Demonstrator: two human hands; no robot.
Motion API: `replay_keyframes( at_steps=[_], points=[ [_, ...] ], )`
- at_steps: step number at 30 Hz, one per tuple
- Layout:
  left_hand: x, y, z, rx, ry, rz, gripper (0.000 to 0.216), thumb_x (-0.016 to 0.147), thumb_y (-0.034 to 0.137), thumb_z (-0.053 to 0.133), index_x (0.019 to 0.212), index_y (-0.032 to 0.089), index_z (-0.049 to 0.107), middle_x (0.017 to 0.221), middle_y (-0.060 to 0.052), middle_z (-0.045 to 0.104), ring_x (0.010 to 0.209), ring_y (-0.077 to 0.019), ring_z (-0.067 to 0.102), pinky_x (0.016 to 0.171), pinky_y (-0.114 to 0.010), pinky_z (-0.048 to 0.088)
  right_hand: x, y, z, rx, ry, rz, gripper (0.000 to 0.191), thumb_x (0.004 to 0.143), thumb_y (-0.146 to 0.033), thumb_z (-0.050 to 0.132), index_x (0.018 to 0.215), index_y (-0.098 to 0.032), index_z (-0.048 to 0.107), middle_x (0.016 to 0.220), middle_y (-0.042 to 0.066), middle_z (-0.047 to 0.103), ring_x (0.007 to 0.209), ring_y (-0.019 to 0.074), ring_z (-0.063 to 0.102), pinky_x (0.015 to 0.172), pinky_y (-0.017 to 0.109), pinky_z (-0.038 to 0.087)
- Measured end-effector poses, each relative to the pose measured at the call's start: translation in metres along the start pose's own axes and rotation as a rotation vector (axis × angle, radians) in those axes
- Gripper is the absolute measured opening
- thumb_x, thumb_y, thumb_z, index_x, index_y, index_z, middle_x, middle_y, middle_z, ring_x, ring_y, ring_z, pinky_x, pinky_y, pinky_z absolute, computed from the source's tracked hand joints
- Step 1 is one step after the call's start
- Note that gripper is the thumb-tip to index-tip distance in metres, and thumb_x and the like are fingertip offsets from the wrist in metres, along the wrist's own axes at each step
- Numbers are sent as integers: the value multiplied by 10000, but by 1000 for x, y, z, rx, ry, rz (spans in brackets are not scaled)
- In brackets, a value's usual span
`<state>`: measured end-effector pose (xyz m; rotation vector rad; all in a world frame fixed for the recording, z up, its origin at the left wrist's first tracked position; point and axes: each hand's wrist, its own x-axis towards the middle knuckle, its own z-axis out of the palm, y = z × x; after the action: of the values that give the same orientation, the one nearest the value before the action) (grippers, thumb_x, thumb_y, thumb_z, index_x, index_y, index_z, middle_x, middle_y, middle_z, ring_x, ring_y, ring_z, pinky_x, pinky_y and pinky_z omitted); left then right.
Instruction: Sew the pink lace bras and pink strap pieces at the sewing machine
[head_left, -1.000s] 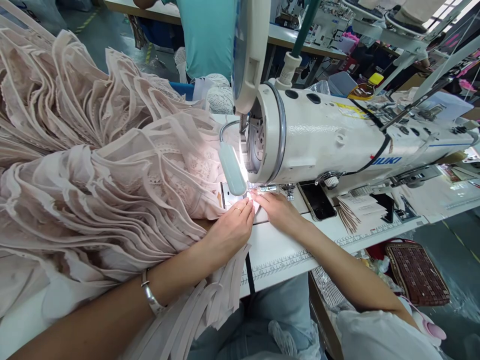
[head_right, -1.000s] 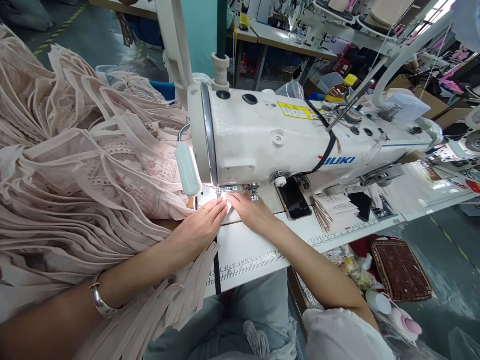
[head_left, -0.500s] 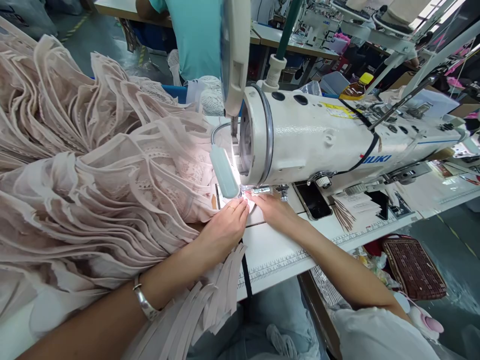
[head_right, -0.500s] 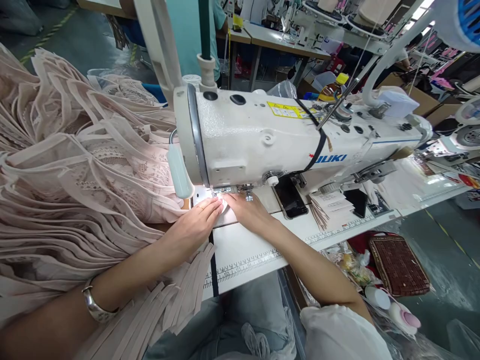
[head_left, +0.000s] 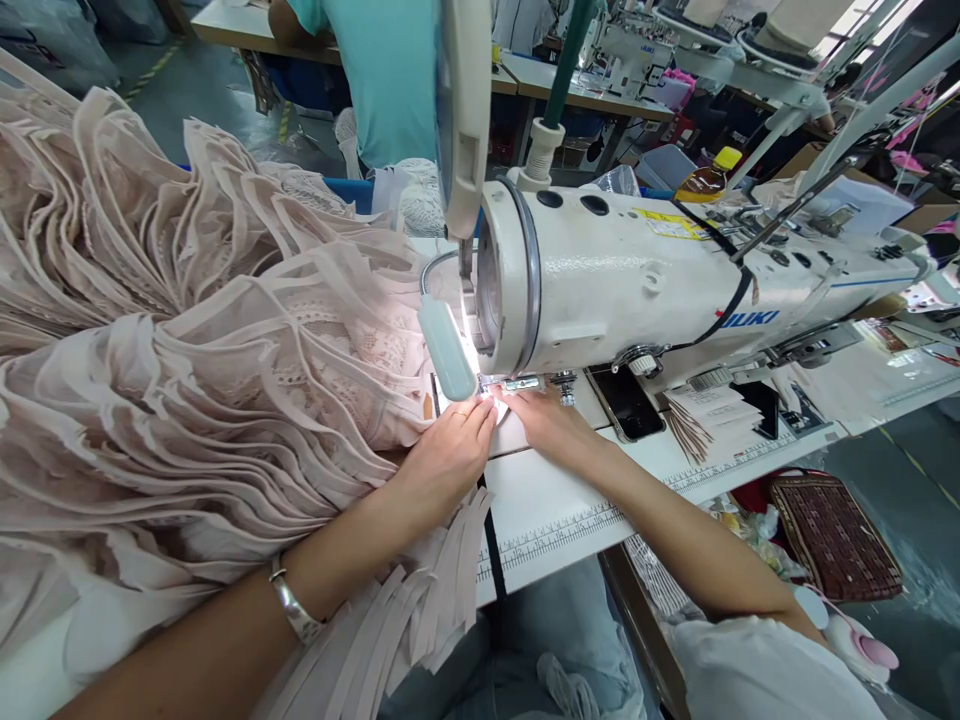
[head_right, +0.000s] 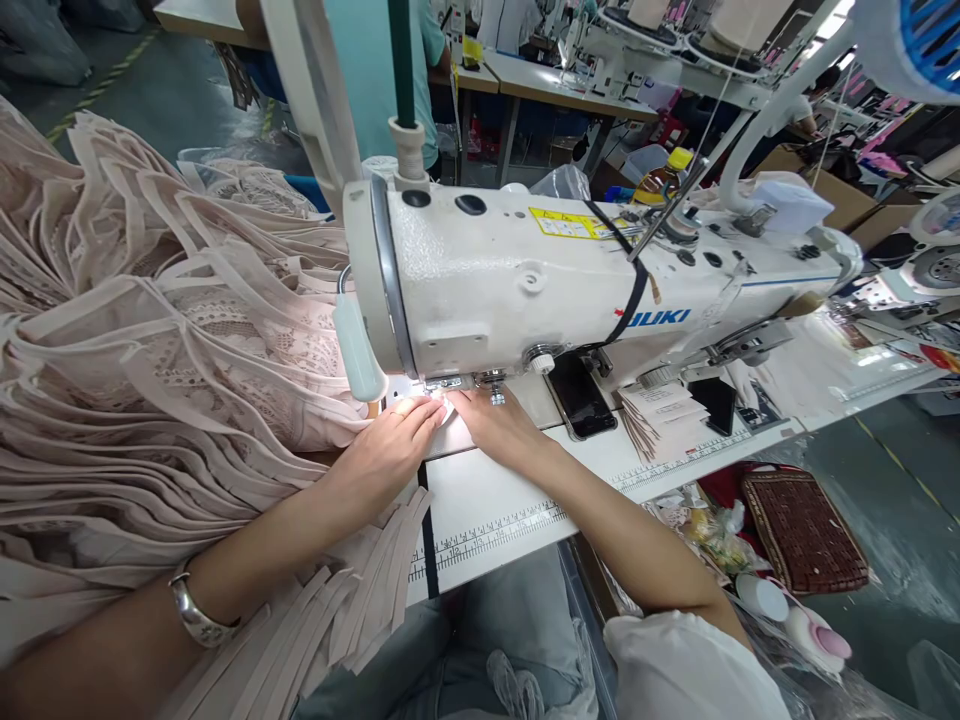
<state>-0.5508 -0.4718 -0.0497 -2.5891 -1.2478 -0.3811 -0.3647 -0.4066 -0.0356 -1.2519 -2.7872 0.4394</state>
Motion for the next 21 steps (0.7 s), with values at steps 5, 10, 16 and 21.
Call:
replay_keyframes(
  at_steps=[5, 10, 16, 21],
  points=[
    [-1, 0, 5, -1, 11, -32, 393, 912, -13, 392, 1265, -50, 562, 1211, -222, 669, 1153, -300, 619, 990, -422, 489, 0, 2, 1, 13, -58, 47, 512, 952, -106, 301, 1342, -298, 572, 1109, 60, 696, 899, 233, 636, 820, 365, 499],
    [-1, 2, 3, 44, 17, -24, 395, 939, 6, 366, 1280, -44, 558, 1207, -211, 674, 1107, -291, 626, 949, -406, 490, 2, -3, -6, -52, -67, 43, 506, 939, -84, 318, 1322, -272, 590, 1065, 72, 696, 907, 233, 630, 791, 344, 495],
    [1, -2, -15, 138, -56, 2, 373, 924, -32, 345, 1166, 17, 625, 1081, -178, 695, 954, -264, 639, 878, -412, 470, 2, -9, -10, -121, -11, 31, 459, 896, -40, 369, 1210, -223, 650, 1020, 98, 708, 933, 248, 625, 777, 342, 501],
    [-2, -25, -22, 31, -149, -51, 352, 873, -92, 363, 925, 125, 635, 905, -100, 671, 827, -229, 604, 756, -350, 442, -7, 0, 1, -18, 34, -41, 454, 869, -23, 409, 1152, -240, 690, 1209, 71, 678, 1037, 230, 625, 821, 336, 520]
  ],
)
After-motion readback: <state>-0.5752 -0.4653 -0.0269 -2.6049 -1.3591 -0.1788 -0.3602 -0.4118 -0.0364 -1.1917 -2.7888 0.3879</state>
